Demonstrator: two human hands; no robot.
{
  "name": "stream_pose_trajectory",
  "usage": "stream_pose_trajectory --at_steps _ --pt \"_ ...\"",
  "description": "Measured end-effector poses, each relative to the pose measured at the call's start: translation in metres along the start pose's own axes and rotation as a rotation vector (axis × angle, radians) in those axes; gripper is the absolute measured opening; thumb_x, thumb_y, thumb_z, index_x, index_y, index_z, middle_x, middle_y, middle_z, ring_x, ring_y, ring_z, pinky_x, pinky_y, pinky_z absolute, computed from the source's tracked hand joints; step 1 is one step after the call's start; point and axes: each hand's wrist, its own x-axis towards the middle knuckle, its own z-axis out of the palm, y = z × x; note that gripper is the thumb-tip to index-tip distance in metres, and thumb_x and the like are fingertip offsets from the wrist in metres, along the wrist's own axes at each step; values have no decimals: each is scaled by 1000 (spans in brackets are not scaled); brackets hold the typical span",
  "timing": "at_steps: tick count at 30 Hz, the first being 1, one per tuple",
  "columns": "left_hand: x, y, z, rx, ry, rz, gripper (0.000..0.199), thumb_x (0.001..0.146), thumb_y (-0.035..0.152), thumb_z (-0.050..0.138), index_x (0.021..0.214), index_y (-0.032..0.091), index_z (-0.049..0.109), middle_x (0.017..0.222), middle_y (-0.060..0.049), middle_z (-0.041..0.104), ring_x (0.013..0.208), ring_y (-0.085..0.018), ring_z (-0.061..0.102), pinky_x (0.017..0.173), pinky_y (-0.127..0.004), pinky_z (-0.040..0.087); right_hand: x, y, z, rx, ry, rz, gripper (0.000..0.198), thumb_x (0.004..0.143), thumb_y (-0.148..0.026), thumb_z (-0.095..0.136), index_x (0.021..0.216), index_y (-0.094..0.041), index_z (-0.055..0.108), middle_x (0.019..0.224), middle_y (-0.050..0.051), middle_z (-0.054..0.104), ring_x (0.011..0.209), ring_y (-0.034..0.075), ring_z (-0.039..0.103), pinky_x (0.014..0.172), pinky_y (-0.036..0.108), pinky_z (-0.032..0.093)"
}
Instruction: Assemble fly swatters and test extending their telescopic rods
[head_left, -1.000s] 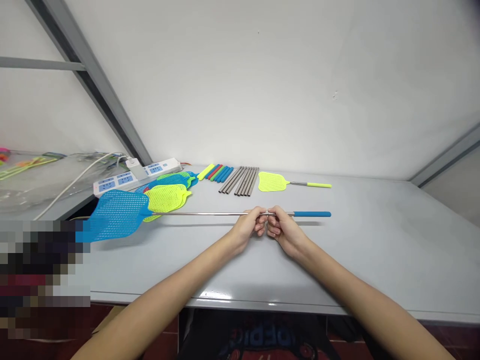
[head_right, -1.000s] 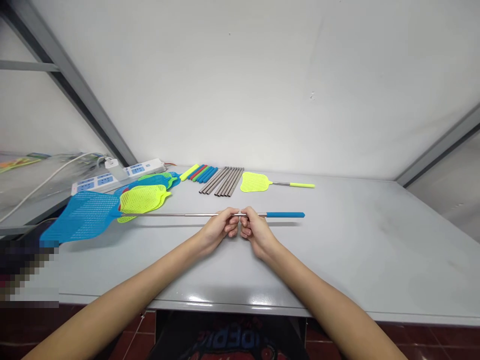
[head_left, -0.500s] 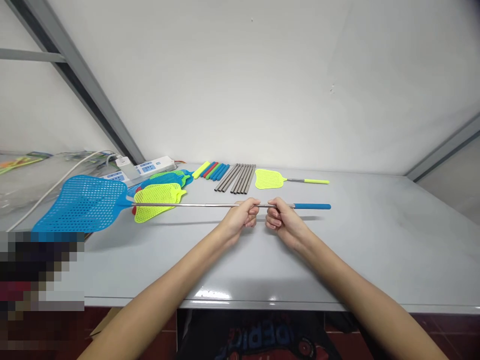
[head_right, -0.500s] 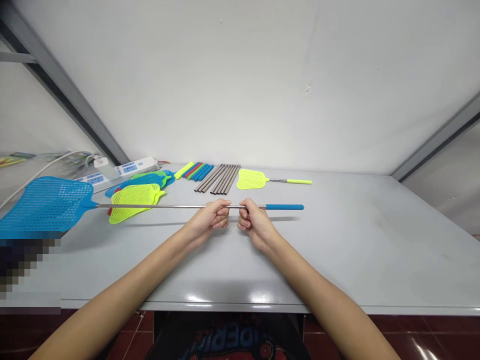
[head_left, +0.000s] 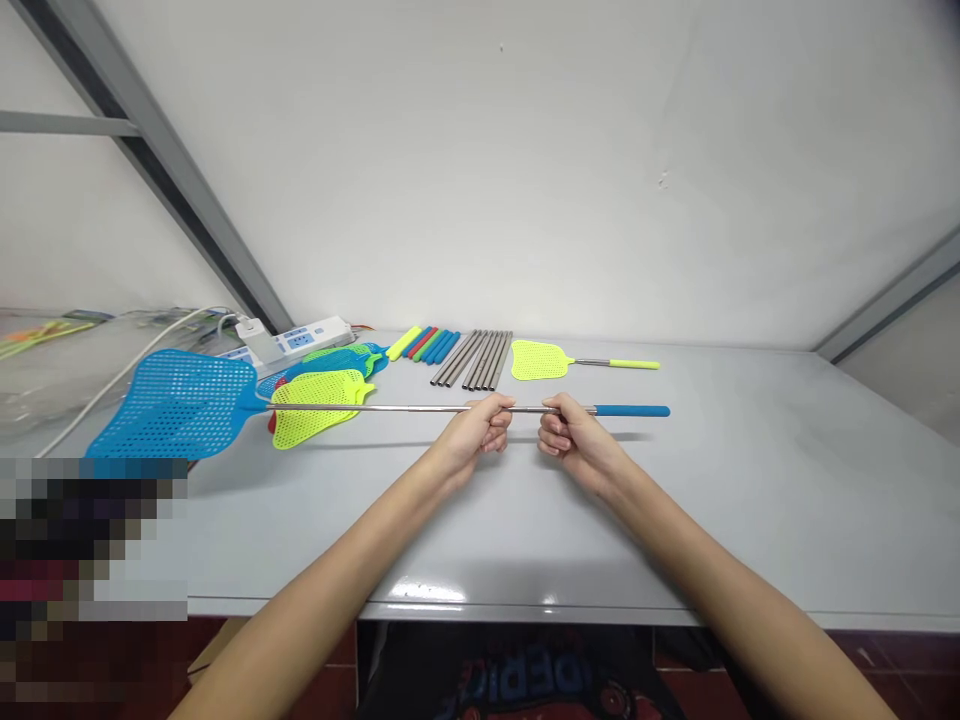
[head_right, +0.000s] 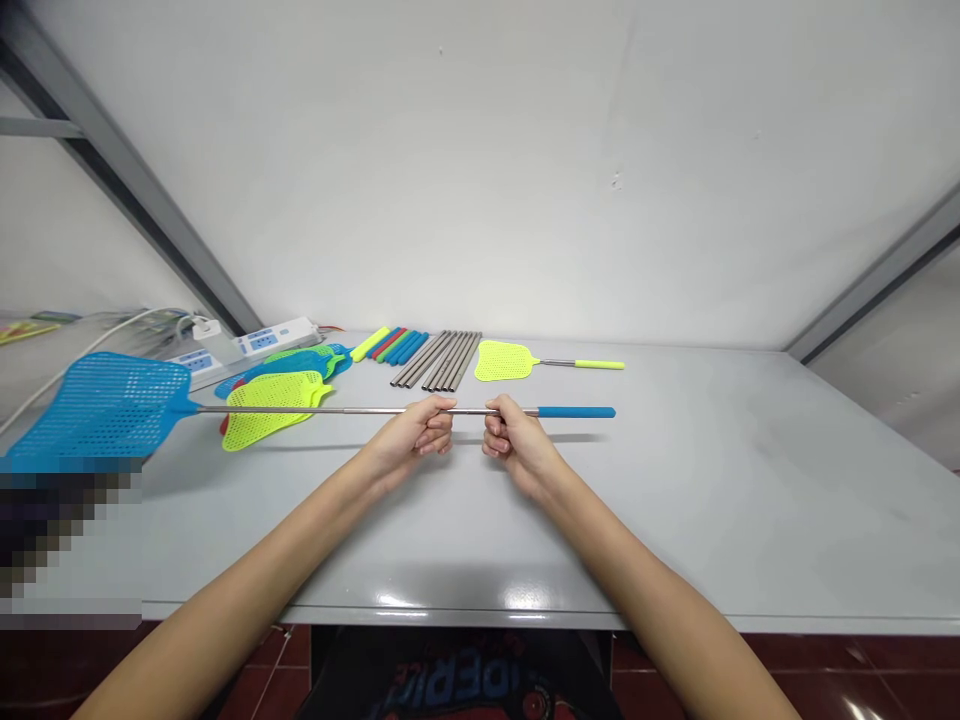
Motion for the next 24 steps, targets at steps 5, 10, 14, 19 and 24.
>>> stream_pose_trajectory --at_steps 5,10,14,19,24 --pt "-2 4 -2 10 -7 10 35 70 32 43 44 18 24 35 8 18 32 -5 21 47 -22 32 -1 -5 0 -22 -21 -3 26 66 -23 49 46 -17 34 41 -8 26 35 4 18 38 21 22" --pt "-2 5 -4 11 -1 8 35 70 34 43 44 19 24 35 8 18 32 -5 21 47 -22 33 0 -7 -2 -19 -39 -5 28 65 -24 51 45 -17 33 40 -8 25 35 4 18 38 22 22" --pt "-2 8 -6 4 7 6 35 70 33 44 44 19 24 34 9 18 32 -5 21 47 -22 34 0 -10 -3 -14 -34 -4 28 66 -23 51 45 -17 32 41 -8 25 36 4 18 38 22 22" --pt "-4 14 -11 -10 19 10 34 69 31 45 45 19 25 35 9 18 31 -4 20 47 -22 33 -2 -16 -4 -17 -35 -25 29 67 -22 50 45 -17 32 41 -7 24 36 4 17 38 22 22" --pt "-6 21 -15 -21 9 -13 35 69 31 46 44 19 24 34 9 17 31 -5 20 47 -22 34 -3 -19 -6 -28 -32 -26 30 67 -23 51 45 -17 31 42 -7 24 37 4 17 38 22 23"
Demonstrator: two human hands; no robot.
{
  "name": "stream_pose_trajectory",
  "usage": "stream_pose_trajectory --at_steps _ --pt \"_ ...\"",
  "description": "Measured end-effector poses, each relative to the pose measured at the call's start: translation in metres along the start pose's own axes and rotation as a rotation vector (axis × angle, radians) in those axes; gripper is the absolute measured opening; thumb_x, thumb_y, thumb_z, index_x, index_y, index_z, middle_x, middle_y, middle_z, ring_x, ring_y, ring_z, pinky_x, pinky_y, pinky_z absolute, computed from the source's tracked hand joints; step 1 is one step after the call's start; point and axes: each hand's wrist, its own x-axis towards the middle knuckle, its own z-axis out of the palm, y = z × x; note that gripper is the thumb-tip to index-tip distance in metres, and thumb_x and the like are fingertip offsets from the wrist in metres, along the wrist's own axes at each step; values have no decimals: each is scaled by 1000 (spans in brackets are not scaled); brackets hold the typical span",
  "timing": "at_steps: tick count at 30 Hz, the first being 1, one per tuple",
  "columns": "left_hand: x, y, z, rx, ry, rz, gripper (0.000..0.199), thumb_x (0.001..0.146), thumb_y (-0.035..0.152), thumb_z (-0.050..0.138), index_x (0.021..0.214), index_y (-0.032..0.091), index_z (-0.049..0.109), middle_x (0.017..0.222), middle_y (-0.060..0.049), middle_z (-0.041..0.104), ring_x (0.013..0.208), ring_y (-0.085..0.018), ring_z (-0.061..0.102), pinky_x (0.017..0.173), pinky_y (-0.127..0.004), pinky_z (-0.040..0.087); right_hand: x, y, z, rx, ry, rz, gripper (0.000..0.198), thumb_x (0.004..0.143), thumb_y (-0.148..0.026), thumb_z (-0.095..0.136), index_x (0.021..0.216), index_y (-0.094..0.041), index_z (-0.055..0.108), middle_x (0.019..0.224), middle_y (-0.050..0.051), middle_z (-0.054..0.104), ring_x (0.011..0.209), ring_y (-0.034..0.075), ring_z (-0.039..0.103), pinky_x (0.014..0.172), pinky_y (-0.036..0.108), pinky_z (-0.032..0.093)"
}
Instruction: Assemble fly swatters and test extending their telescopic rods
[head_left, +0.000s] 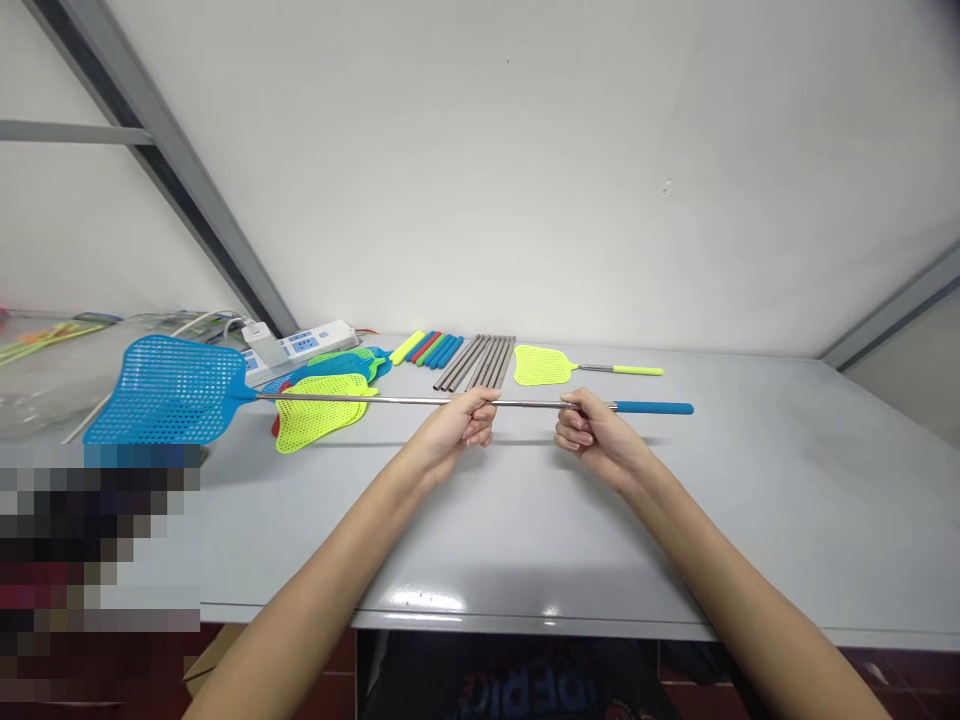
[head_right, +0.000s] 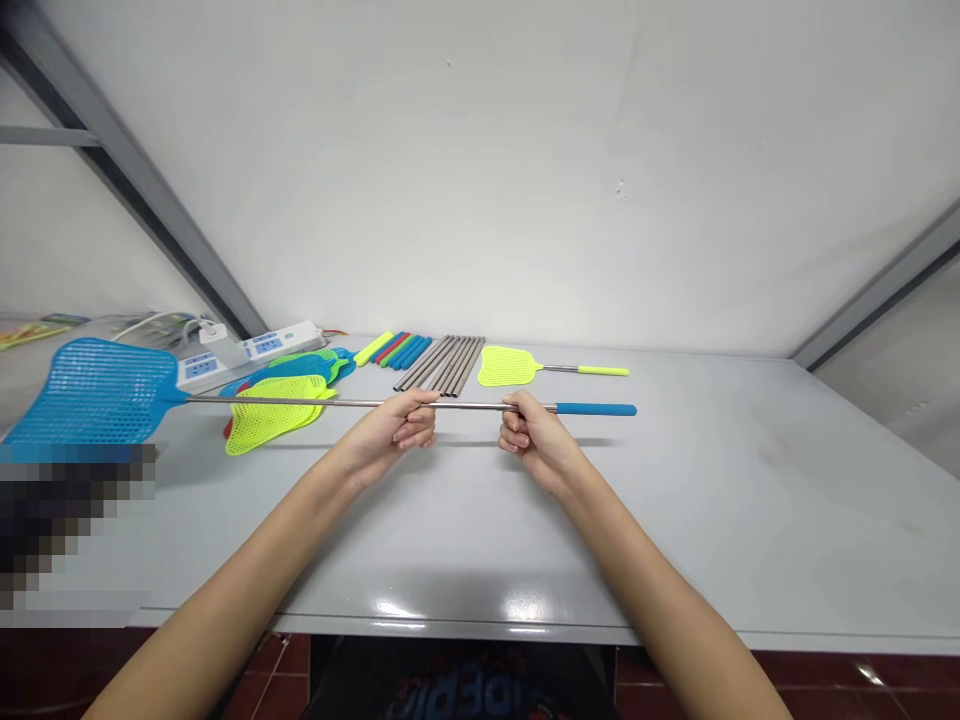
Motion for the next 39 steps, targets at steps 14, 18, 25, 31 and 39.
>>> stream_pose_trajectory --at_steps 14,18,25,31,39 --pt "-2 8 -9 -32 27 -31 33 70 26 45 44 19 26 34 9 17 31 -4 19 46 -21 34 -1 -5 -4 24 0 -2 28 67 -21 51 48 -17 31 43 -7 26 37 4 18 38 21 22" --pt "-1 10 -12 -56 2 -38 35 71 27 44 44 19 24 34 9 17 31 -4 19 46 -21 35 -1 -8 -4 31 13 -6 27 67 -21 52 49 -17 31 44 -7 28 37 3 18 38 21 22" --pt "-1 15 -17 -66 0 -47 36 72 26 44 44 19 23 34 9 18 31 -4 19 44 -20 34 0 -15 -11 -2 11 -3 30 67 -20 53 49 -17 29 43 -8 25 37 3 17 37 20 22" --pt "-2 18 -24 -71 -13 -42 36 72 26 45 45 19 24 34 9 18 31 -4 18 44 -20 34 -1 -20 -14 -14 20 -9 31 66 -20 53 48 -17 28 43 -8 24 37 3 17 38 20 22" --pt "5 0 -16 -123 46 -59 34 71 28 42 45 19 21 35 9 15 31 -5 20 44 -21 34 6 -6 -18 -10 124 -55 31 67 -23 50 45 -18 28 43 -7 22 36 5 19 38 22 22"
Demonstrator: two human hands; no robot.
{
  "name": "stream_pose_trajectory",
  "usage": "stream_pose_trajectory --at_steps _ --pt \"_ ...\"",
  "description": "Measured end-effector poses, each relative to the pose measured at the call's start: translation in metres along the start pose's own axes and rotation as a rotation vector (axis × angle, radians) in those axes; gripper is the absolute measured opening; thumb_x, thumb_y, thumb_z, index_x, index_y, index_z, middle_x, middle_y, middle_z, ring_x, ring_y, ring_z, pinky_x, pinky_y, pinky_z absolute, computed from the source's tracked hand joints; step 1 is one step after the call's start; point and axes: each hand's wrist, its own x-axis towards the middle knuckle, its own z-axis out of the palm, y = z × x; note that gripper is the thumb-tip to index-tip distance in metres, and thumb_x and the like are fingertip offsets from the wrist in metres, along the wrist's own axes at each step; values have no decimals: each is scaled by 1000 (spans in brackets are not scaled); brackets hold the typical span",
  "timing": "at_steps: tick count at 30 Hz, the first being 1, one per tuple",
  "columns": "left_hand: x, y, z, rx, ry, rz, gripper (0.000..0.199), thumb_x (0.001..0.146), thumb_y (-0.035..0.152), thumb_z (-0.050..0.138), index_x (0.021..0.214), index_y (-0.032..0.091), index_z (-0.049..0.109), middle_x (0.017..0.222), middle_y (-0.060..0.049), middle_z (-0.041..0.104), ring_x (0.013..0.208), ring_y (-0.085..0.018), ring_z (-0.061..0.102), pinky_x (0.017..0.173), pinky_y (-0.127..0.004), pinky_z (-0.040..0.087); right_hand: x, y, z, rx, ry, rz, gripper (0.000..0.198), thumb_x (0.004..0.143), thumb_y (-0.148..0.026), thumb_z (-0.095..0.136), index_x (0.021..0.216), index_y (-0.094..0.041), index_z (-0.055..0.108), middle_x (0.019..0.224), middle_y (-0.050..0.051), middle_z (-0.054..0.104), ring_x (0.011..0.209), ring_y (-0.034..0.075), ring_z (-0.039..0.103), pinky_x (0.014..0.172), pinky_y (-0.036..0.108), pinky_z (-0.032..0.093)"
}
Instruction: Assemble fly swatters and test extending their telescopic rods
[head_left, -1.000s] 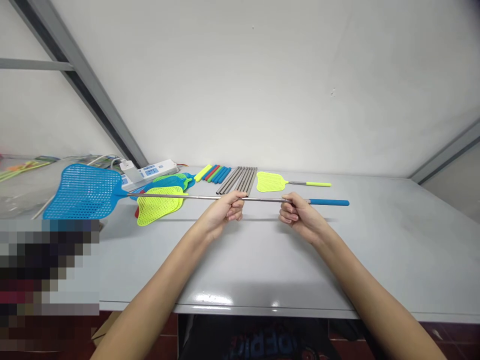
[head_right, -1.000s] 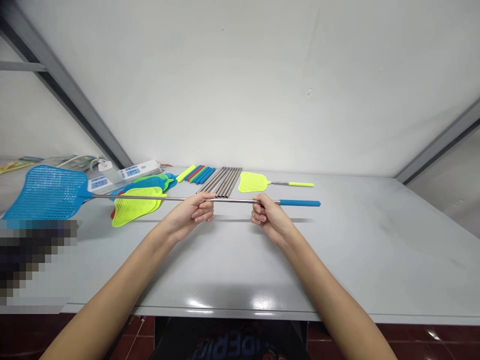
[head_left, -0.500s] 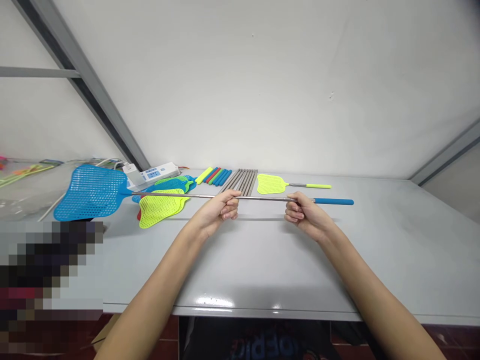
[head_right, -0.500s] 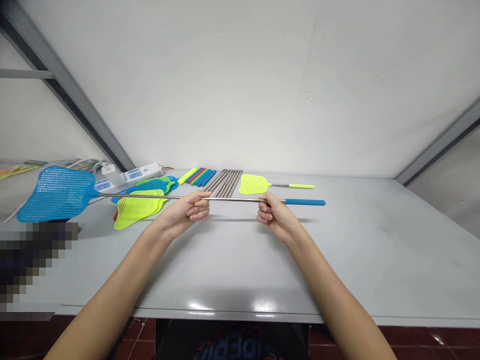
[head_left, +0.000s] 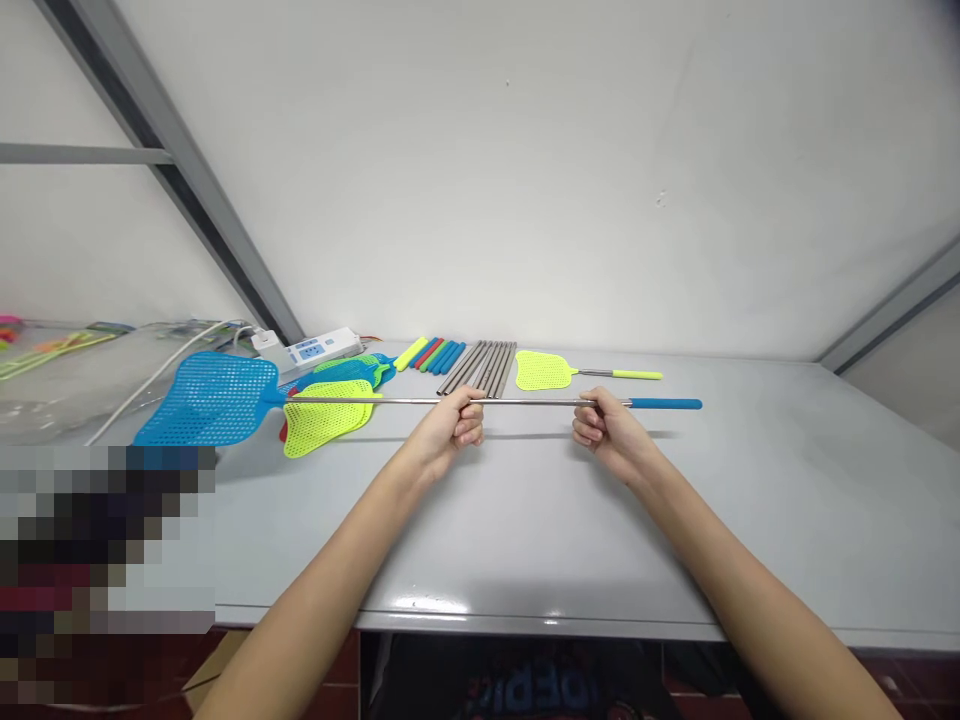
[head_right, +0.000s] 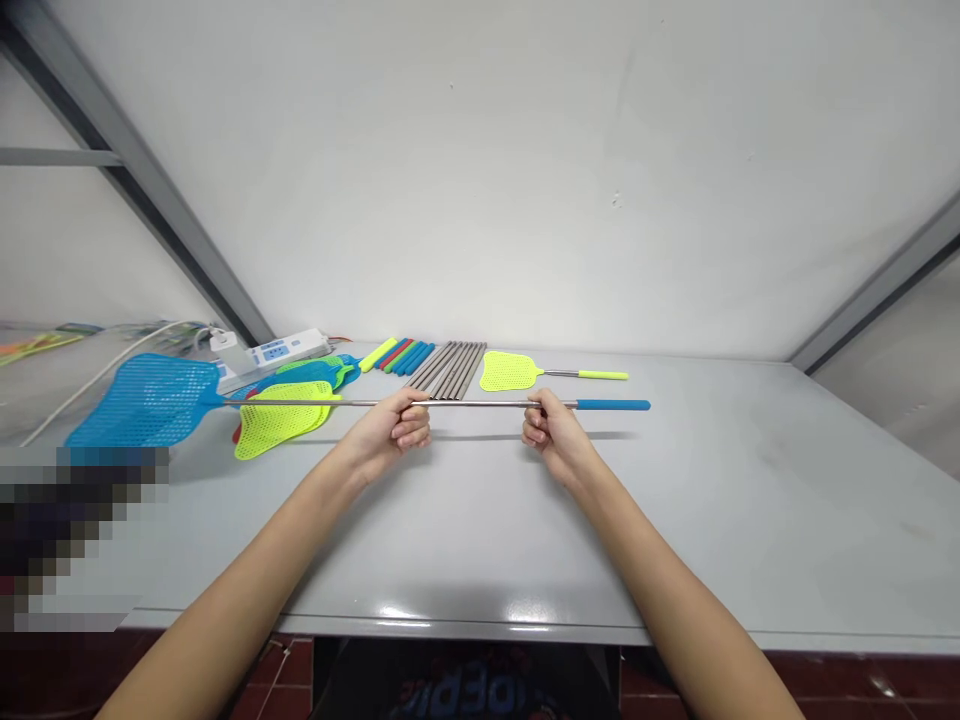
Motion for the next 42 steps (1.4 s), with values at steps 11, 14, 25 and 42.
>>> stream_pose_trajectory --at_steps 11,14,25,42 --pt "-4 -11 16 163 0 231 35 71 39 45 47 18 30 36 8 25 35 -5 28 44 -21 30 -11 8 12 -87 -271 85 27 73 -37 44 60 -15 52 49 -4 31 42 7 30 46 24 26" --pt "-2 -19 21 253 -20 258 36 71 40 45 46 18 32 36 7 28 36 -6 30 42 -21 27 -12 15 15 -62 -366 161 27 74 -38 43 64 -14 53 50 -4 31 42 6 31 46 23 25" --pt "-2 -29 27 304 -187 93 41 74 43 34 46 15 45 39 2 42 38 -7 37 44 -22 29 -13 28 19 26 -389 292 36 73 -35 47 48 -18 27 44 -7 20 38 6 24 43 22 22" --pt "3 -40 29 327 -73 139 35 71 43 42 54 14 47 41 4 41 38 -6 36 43 -20 29 -11 49 22 160 -270 307 37 72 -39 42 45 -18 30 38 -6 27 37 7 28 42 22 24"
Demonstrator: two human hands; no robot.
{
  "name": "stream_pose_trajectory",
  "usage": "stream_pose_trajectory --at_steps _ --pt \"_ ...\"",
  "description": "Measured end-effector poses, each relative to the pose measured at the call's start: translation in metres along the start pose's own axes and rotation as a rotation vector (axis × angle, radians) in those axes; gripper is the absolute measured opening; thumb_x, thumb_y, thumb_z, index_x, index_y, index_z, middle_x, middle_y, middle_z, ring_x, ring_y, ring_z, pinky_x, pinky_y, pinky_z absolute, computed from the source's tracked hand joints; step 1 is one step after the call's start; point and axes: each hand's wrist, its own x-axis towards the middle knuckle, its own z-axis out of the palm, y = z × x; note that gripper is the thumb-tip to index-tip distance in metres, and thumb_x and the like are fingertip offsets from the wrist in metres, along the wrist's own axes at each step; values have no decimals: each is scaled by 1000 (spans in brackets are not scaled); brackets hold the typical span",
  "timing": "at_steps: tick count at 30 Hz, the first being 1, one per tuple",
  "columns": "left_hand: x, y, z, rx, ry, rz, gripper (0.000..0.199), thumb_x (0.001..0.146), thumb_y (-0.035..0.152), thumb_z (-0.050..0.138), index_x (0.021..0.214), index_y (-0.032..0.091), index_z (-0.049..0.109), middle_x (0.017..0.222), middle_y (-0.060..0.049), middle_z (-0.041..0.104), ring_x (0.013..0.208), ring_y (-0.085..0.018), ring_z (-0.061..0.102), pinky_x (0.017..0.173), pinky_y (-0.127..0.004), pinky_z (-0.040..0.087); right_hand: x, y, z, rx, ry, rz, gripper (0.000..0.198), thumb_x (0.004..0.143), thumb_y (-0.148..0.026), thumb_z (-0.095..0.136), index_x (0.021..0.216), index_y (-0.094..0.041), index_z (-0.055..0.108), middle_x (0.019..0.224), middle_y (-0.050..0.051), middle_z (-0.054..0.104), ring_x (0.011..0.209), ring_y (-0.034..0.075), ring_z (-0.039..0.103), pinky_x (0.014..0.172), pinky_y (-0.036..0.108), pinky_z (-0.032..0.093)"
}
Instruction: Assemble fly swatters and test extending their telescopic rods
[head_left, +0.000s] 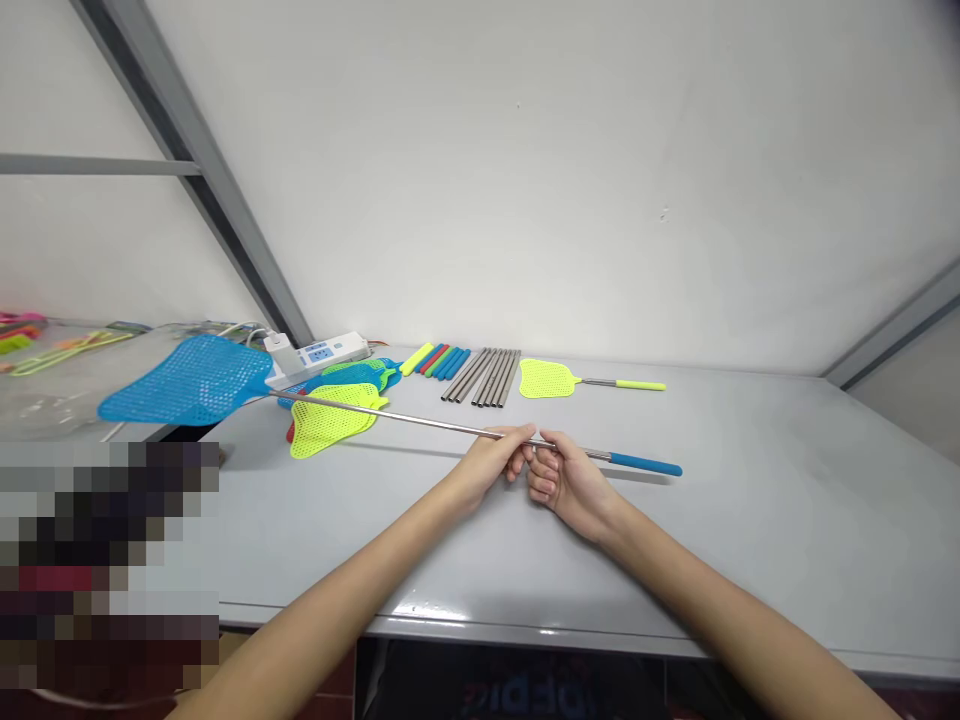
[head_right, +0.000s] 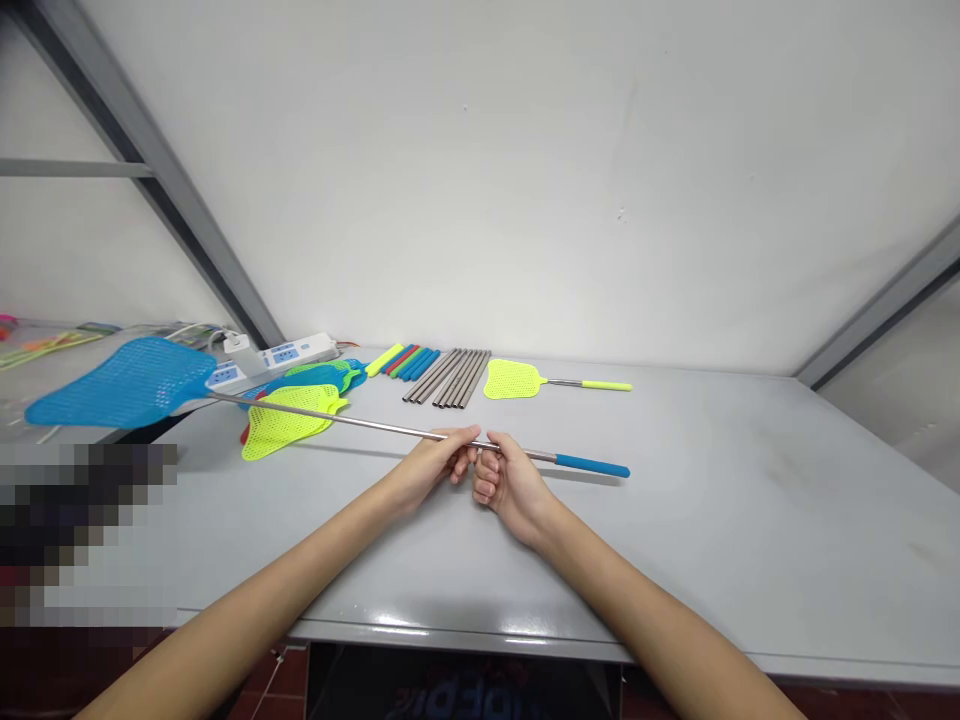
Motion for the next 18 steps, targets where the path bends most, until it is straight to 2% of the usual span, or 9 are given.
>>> stream_pose_trajectory --at_steps 5,18 --pt "-1 -2 1 45 -16 76 32 69 44 47 57 14 48 44 4 42 40 -6 37 43 -20 28 0 -1 -1 14 -10 -14 36 72 -38 44 45 -18 30 38 -5 30 37 7 28 42 22 24" --pt "2 -3 1 14 -55 55 32 72 38 41 51 14 48 42 3 42 39 -7 38 42 -20 30 -1 -2 0 -22 -2 -16 35 71 -39 44 46 -18 32 39 -6 29 37 7 29 43 22 26"
